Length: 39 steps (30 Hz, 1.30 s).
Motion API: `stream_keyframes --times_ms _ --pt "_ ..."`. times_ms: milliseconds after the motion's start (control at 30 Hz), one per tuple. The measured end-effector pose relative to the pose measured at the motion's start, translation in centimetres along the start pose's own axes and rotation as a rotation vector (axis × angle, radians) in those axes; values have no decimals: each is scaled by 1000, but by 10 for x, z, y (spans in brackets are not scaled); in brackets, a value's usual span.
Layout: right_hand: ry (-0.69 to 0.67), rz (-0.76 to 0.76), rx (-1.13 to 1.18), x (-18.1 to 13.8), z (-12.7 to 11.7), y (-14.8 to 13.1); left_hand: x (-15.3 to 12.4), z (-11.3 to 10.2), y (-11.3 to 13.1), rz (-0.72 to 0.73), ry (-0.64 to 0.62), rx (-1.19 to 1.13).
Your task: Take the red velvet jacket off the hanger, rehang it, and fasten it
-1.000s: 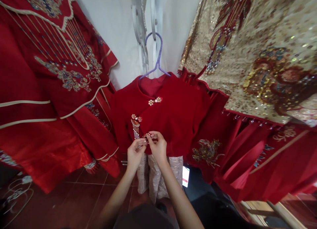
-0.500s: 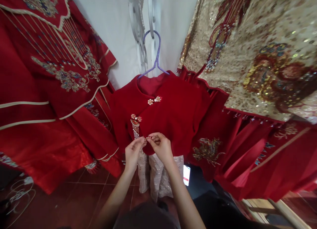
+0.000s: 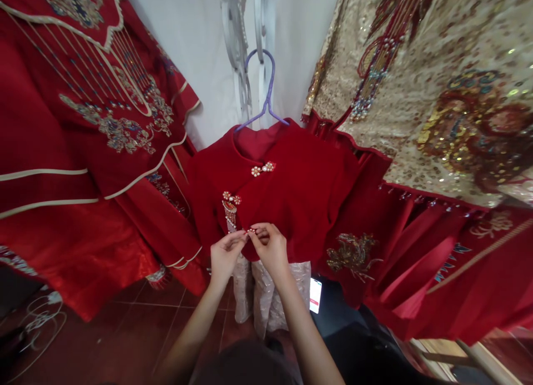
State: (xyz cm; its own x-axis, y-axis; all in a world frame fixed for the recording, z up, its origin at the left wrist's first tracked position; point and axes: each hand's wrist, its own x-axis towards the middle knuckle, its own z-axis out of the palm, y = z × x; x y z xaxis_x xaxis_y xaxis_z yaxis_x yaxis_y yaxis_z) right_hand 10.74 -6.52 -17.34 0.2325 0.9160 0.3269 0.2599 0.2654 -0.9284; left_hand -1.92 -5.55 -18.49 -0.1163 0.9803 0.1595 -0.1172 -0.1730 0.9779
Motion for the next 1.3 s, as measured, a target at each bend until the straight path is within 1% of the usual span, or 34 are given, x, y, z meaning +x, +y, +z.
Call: stream_keyframes --times_ms 167,300,433,500,567,633,700,733,800,867,900,933,1000,1067,1167,1300 --pt "31 -34 -25 -2 0 -2 7 -4 3 34 -30 67" --pt "56 -31 -28 -3 4 -5 11 -8 1 51 -51 109" --pt "44 -17 -44 -4 3 -5 11 -8 0 47 -101 78" --pt "50 7 -16 -5 -4 -6 11 -8 0 60 -92 54" --pt "101 46 57 -6 -14 -8 11 -11 2 87 -22 48" --pt "194 73 130 -8 -26 -13 11 -15 3 118 58 53" --pt "289 69 155 -10 -36 -19 11 -17 5 131 90 54" --pt "341 57 149 -11 -38 -21 10 -18 6 125 77 56" --pt "438 32 115 -13 -38 -22 8 -15 8 99 9 77" --pt "474 27 83 -14 -31 -19 5 -9 9 85 -52 116" --pt "444 32 69 -15 -26 -15 3 -6 9 93 -67 143" --pt "382 37 57 -15 -22 -11 2 -3 9 115 -75 177" --pt "217 42 51 -15 -13 -2 -1 0 9 188 -82 268" --pt "89 36 58 -16 -7 5 -2 1 9 268 -82 367" --pt "20 39 91 -15 -3 10 0 -1 8 317 -89 398" --pt "8 73 188 -15 1 10 0 -2 4 269 -119 293"
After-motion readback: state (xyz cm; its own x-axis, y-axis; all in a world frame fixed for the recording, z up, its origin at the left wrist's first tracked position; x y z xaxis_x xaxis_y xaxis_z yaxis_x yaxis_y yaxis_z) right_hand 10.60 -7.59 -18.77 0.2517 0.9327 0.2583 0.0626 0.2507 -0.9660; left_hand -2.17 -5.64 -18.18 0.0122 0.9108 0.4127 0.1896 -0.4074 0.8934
